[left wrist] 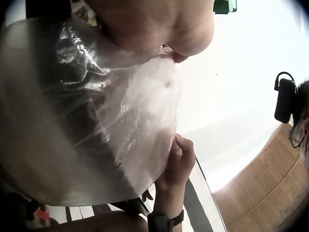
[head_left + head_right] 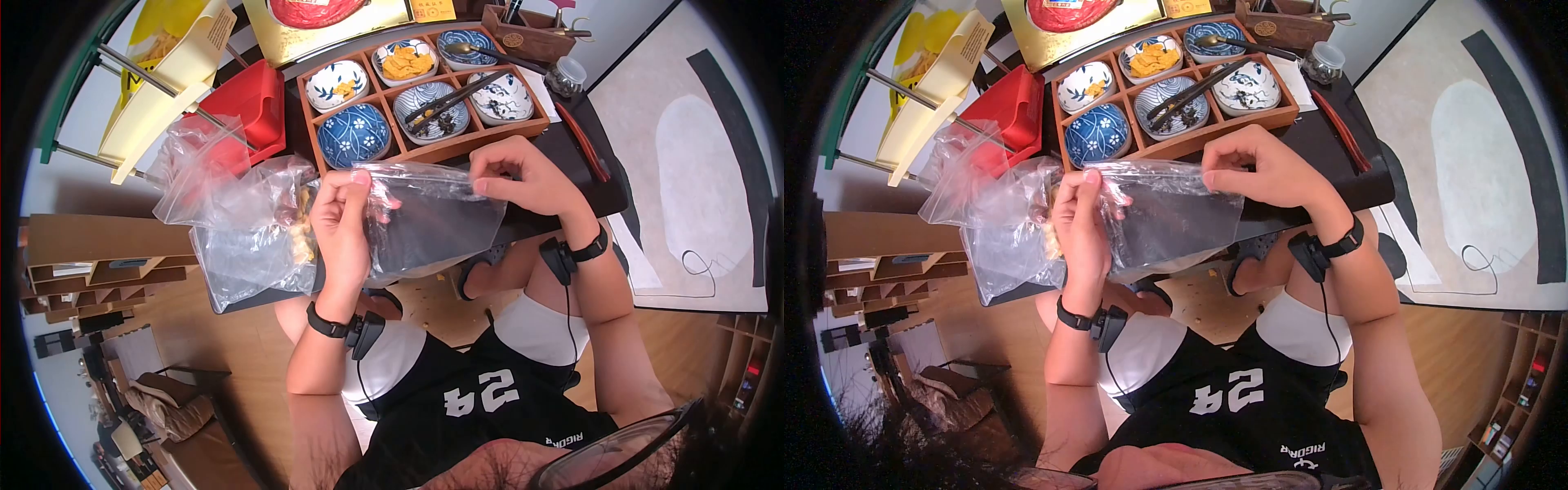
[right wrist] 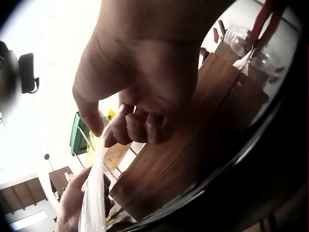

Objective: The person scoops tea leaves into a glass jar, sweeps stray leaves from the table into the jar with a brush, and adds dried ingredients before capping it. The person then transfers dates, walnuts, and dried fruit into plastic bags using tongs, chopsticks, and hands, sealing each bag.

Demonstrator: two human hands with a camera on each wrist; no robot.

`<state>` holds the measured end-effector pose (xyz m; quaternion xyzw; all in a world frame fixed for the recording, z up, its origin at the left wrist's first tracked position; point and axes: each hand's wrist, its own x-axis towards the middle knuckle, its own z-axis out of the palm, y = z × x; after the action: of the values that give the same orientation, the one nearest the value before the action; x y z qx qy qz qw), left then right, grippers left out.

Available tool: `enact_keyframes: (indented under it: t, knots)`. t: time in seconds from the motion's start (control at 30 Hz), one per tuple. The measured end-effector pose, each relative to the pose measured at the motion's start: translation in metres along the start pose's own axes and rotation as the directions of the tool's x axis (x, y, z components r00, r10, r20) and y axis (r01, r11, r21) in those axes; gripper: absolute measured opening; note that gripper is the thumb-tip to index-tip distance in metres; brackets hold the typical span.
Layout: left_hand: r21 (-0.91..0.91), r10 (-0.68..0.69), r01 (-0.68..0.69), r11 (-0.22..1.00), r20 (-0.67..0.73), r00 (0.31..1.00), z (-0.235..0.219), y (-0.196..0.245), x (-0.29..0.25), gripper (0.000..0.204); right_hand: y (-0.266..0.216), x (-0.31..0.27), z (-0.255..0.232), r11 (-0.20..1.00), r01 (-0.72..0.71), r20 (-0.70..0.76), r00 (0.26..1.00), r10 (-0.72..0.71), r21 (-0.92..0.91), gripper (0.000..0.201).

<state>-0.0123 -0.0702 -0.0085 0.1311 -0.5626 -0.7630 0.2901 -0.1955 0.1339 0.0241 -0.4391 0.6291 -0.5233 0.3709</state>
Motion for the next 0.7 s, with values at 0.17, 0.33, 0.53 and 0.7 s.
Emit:
enact_keyframes:
  t: [0.17,0.33,0.53,0.7]
  knots:
    - [0.021,-0.023,0.022,1.000,0.026,0.999,0.0032,-0.0002,-0.0014,0.014,0.0031,0.0015,0.0016,0.997,0.044,0.033,0.999,-0.042,-0.068,0.012]
    - [0.024,-0.029,0.028,0.999,0.043,0.999,0.0014,-0.0007,-0.0013,0.014,0.0015,0.0011,0.0018,0.996,0.039,0.029,0.999,-0.037,-0.079,0.012]
    - [0.011,-0.028,0.028,1.000,0.052,0.998,0.0005,-0.0021,-0.0013,0.014,0.0009,0.0006,0.0008,0.995,0.039,0.043,0.998,-0.035,-0.096,0.010]
    - [0.053,-0.085,0.080,0.995,0.089,0.992,0.0024,-0.0018,-0.0030,0.011,-0.0015,0.0013,0.0048,0.991,0.042,0.089,0.996,-0.031,-0.128,0.010]
